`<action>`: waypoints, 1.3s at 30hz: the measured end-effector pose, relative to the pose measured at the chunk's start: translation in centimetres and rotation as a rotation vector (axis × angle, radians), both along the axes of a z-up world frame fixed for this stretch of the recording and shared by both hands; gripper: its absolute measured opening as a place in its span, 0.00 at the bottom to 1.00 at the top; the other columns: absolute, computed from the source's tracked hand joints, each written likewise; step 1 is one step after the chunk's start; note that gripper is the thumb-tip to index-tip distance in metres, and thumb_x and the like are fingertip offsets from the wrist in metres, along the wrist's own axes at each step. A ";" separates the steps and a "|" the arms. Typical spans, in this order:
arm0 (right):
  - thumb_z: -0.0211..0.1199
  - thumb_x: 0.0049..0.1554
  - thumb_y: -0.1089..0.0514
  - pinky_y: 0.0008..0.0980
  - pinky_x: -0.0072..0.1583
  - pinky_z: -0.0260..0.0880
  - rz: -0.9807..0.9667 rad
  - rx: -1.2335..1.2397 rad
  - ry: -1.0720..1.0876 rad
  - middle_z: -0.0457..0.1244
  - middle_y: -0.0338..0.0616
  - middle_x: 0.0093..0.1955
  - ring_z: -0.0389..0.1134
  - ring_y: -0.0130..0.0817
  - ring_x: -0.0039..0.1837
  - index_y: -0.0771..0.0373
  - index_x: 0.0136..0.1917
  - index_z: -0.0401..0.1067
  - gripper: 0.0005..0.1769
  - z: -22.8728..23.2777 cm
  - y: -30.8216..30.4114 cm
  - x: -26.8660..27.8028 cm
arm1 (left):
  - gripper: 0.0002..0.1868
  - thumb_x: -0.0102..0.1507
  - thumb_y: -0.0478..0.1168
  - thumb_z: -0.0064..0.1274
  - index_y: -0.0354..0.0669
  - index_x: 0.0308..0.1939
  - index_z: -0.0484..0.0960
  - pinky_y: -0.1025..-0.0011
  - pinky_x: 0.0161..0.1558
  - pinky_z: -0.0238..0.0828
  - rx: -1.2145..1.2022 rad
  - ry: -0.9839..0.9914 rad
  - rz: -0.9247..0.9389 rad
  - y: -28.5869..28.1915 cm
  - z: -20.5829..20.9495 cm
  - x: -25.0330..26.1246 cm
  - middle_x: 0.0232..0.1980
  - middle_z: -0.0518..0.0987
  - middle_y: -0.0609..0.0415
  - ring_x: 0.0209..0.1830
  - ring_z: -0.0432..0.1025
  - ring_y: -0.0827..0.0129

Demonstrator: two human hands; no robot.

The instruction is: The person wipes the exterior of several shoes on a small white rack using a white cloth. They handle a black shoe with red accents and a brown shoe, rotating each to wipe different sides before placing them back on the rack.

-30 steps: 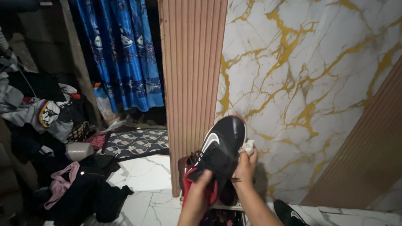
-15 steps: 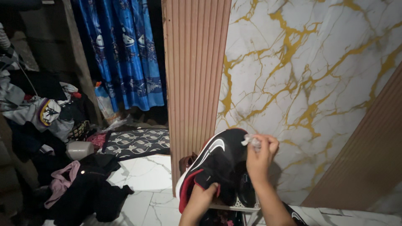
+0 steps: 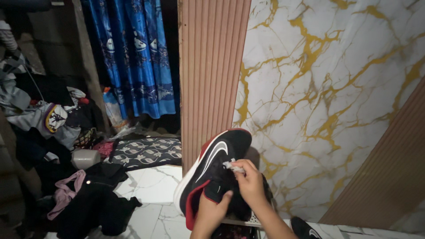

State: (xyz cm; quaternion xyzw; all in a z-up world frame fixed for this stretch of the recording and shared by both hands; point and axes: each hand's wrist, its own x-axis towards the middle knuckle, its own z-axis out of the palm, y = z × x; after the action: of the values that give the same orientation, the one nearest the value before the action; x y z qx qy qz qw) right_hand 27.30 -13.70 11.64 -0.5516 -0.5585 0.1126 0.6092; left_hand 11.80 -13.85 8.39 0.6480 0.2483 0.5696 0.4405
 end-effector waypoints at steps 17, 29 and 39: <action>0.63 0.55 0.65 0.37 0.52 0.70 -0.409 0.183 -0.145 0.69 0.52 0.50 0.71 0.43 0.49 0.66 0.54 0.73 0.13 0.1 1.6 8.3 | 0.17 0.49 0.30 0.56 0.36 0.42 0.82 0.51 0.41 0.73 0.480 0.328 0.090 -0.8 -2.1 1.8 0.40 0.81 0.34 0.42 0.75 0.37; 0.56 0.43 0.74 0.40 0.60 0.69 0.270 0.163 -0.536 0.68 0.47 0.49 0.68 0.49 0.56 0.61 0.47 0.78 0.20 2.9 -1.9 -2.8 | 0.05 0.53 0.31 0.55 0.38 0.32 0.84 0.50 0.30 0.71 0.466 0.559 0.156 2.9 -8.6 3.9 0.30 0.80 0.39 0.29 0.76 0.43; 0.64 0.49 0.68 0.43 0.58 0.67 -0.239 0.191 -0.402 0.66 0.49 0.51 0.67 0.51 0.57 0.60 0.48 0.76 0.12 2.9 0.3 1.2 | 0.08 0.58 0.35 0.53 0.39 0.39 0.82 0.50 0.38 0.70 0.479 0.607 0.116 1.8 -7.5 4.1 0.37 0.80 0.38 0.37 0.76 0.42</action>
State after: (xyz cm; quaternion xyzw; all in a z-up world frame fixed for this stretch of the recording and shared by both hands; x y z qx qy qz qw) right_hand 28.48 -13.45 14.49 -0.5651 -0.6073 -0.1253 0.5442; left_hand 15.86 -12.05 0.90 0.8564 0.2635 0.4177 0.1505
